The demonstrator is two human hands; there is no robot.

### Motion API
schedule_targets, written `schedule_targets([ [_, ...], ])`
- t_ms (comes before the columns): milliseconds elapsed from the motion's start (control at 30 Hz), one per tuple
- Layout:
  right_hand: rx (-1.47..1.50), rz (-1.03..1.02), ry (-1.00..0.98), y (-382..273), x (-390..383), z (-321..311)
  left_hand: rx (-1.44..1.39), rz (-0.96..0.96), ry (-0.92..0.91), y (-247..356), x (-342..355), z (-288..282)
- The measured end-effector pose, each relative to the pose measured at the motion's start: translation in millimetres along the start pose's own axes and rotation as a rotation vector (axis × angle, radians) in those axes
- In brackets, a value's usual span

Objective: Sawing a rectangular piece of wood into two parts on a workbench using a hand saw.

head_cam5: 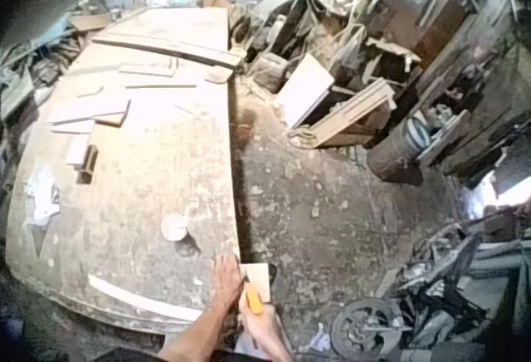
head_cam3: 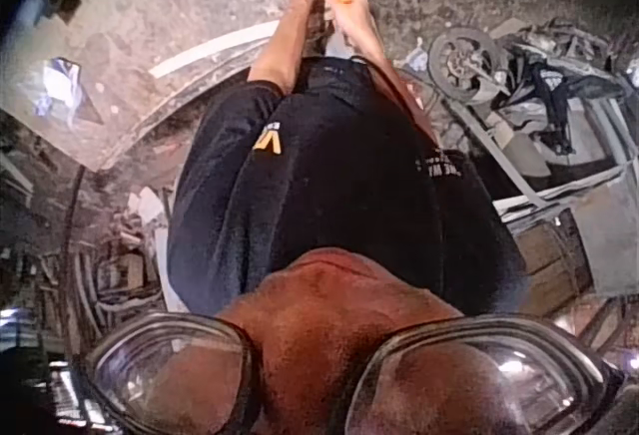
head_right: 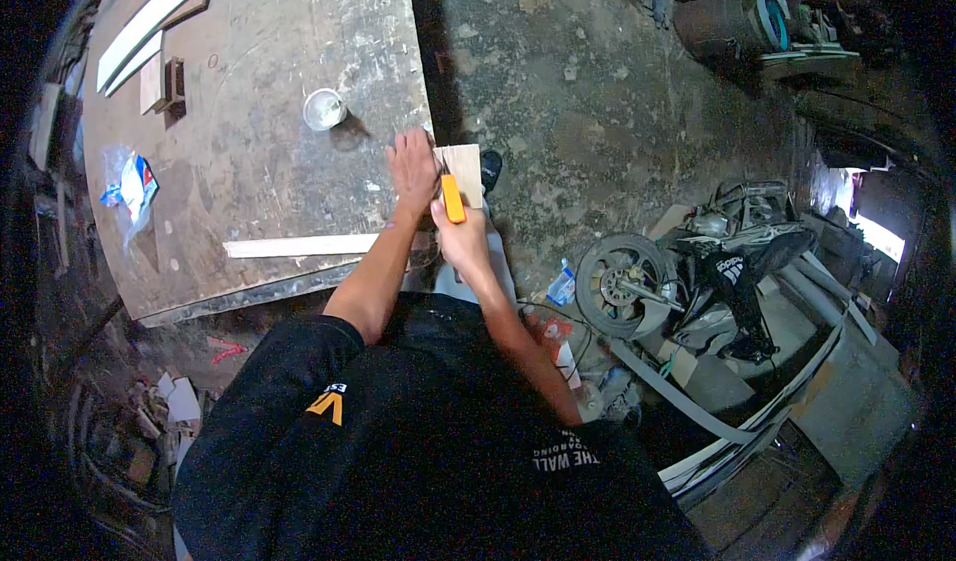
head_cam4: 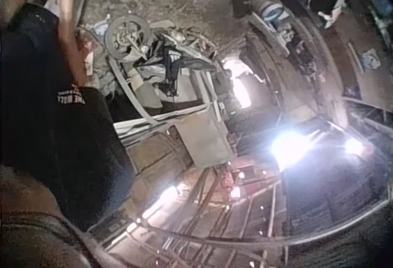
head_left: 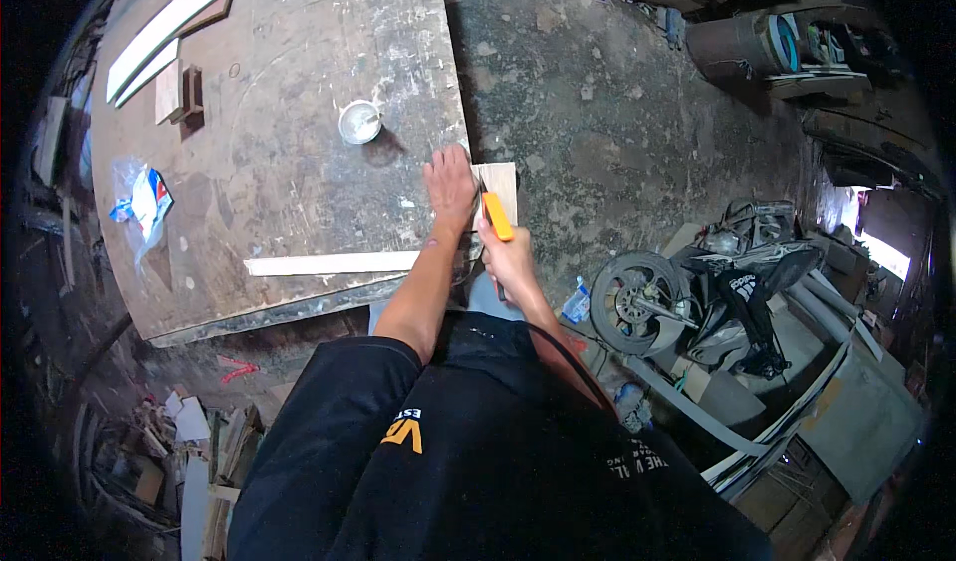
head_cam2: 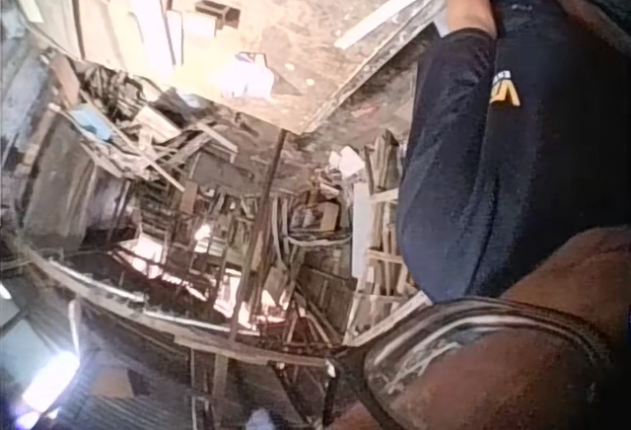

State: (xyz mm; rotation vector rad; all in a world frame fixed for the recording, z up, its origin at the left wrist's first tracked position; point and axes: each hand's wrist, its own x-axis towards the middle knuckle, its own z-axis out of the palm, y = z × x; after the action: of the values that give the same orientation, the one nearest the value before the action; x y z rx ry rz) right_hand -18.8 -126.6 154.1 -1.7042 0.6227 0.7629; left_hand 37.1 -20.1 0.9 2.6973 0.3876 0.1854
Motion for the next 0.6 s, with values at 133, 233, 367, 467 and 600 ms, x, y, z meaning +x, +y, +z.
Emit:
schedule_targets([
  [133,-0.022,-0.027,-0.049,8.9,-5.1,-10.9,0.03,-0.028,-0.016,2.9,4.6,-13.1],
  [233,-0.007,0.06,-0.046,-5.4,-15.5,-1.4,0.046,-0.04,-0.012,-3.5,5.1,-4.4],
  [367,0.026,-0.031,-0.029,11.2,6.8,-4.6,0.007,-0.044,-0.029,6.7,5.4,-9.6],
  [467,-0.045,-0.082,-0.035,7.9,-5.5,-2.2,-0.017,-0.065,-0.001,-0.9,-0.7,-13.6],
  [600,-0.043,0.05,-0.033,-0.2,-23.0,-10.1,0.028,-0.051,-0.005,6.0,-3.9,-5.4],
])
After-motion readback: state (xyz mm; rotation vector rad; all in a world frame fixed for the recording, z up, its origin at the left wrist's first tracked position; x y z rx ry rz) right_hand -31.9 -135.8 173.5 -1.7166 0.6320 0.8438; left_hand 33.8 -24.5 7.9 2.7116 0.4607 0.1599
